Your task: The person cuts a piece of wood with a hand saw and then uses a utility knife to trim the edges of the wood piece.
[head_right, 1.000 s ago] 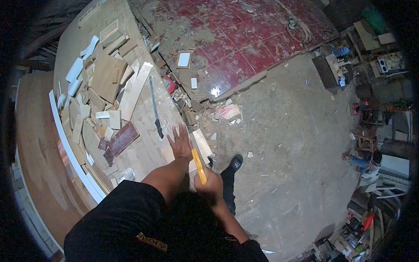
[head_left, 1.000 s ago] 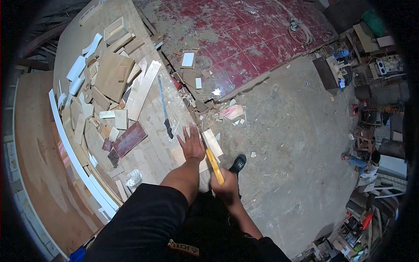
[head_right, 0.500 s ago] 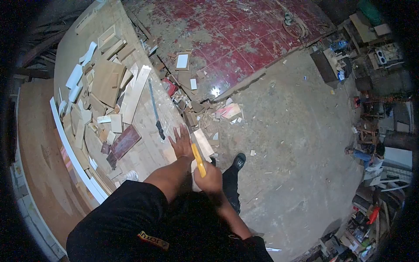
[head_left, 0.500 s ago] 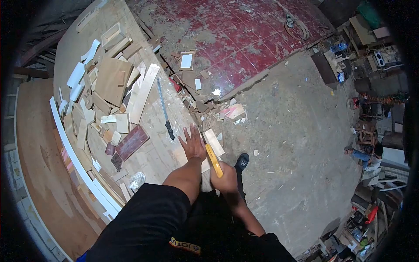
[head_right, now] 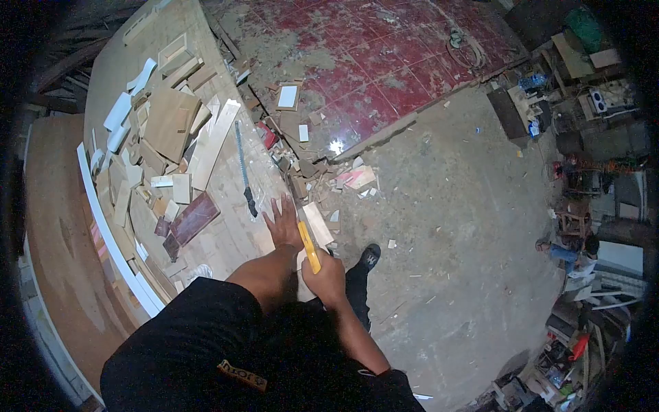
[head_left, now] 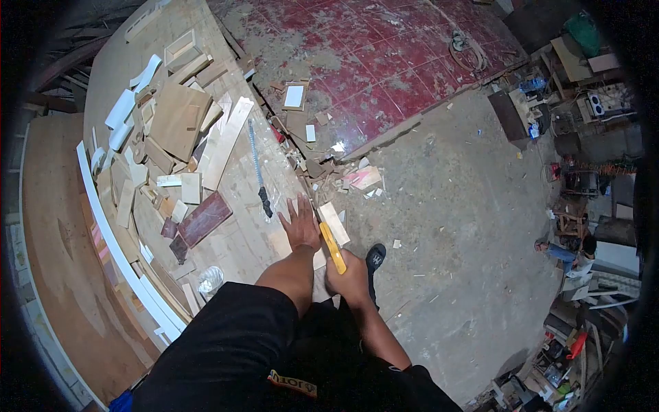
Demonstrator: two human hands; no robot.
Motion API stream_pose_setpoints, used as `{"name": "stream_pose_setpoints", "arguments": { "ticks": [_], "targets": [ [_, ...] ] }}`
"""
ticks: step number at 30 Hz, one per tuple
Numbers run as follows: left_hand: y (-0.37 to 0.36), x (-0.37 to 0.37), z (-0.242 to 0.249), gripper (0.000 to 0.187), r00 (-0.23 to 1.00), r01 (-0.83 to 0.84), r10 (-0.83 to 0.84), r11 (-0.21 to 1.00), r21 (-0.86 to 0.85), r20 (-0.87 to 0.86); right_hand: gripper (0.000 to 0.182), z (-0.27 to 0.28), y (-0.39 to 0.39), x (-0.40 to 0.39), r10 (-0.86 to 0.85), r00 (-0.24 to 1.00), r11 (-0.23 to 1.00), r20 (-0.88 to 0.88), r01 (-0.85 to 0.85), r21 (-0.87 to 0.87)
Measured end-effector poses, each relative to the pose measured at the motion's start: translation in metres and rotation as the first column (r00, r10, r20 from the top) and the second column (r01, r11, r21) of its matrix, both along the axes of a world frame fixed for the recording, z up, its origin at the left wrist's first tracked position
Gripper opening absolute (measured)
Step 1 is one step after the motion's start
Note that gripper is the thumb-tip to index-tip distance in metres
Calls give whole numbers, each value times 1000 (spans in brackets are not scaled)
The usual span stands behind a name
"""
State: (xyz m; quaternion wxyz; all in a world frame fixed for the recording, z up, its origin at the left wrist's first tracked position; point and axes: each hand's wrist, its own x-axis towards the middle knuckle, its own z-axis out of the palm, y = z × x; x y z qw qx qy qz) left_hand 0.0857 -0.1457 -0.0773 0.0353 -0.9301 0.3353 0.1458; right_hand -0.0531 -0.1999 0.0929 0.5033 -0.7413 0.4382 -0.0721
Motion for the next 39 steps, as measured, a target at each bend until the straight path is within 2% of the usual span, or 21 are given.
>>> {"name": "stream_pose_setpoints", "arguments": {
  "ticks": [2, 4, 7, 11, 14, 16, 20, 21, 23, 26, 30, 32, 34, 36, 38, 39],
  "targets": [
    [3, -3, 0, 71, 1000, -5, 5, 1000, 5, -23, 23, 6, 5, -9, -4, 1000, 1000, -11, 4, 1],
    [1, -1, 3, 72, 1000, -5, 5, 1000, 15, -20, 25, 32, 7, -24, -23, 997, 990, -71, 33, 140],
    [2, -1, 1, 73, 1000, -12, 11, 1000, -21, -21, 25, 59, 2, -28, -1, 988, 988, -153, 25, 152],
    [2, -1, 1, 74, 1000, -5, 5, 1000, 10, -14, 25, 9, 0, -4, -3, 997, 998, -74, 8, 69],
    [1, 0, 1, 74, 1000, 1, -1, 1000, 8, -7, 26, 1, -2, 1, 3, 998, 1000, -59, -3, -9],
    [-1, 0, 6, 73, 1000, -2, 3, 999, 45, -30, 26, 30, -2, -11, 28, 994, 995, -103, -18, 95],
    [1, -2, 6, 72, 1000, -3, 3, 1000, 27, -30, 26, 76, -5, -33, 64, 975, 986, -213, -29, 162],
    [0, -2, 9, 72, 999, -8, 9, 1000, 26, -39, 26, 71, -4, -31, 63, 974, 987, -216, -29, 160],
    [-2, 0, 9, 71, 999, -22, 23, 1000, 20, -42, 28, 46, -2, -20, 28, 988, 1000, -149, -29, -4],
    [0, -2, -2, 71, 1000, -1, 1, 999, 35, -2, 27, 9, -3, -1, 2, 998, 999, -62, -5, -46],
    [0, 0, 5, 72, 1000, 0, 0, 1000, 29, -2, 23, 45, 5, -20, 16, 995, 998, -98, -11, 59],
    [-3, 1, 10, 72, 999, -22, 23, 999, 26, -27, 26, 71, 7, -37, -38, 994, 989, -104, 52, 137],
    [-1, 0, 11, 72, 999, -23, 23, 1000, -3, -43, 26, 72, 7, -36, -31, 991, 989, -129, 49, 138],
    [-2, -1, 10, 73, 999, -13, 13, 1000, 15, -32, 26, 61, 2, -26, -26, 989, 991, -148, 46, 129],
    [1, -2, 6, 73, 1000, -3, 4, 999, 40, -18, 26, 21, 2, -8, 35, 995, 999, -93, -35, 10],
    [1, -2, 3, 73, 1000, -2, 3, 999, 34, -11, 26, 13, 2, -4, 35, 995, 999, -93, -34, 7]
  ]
}}
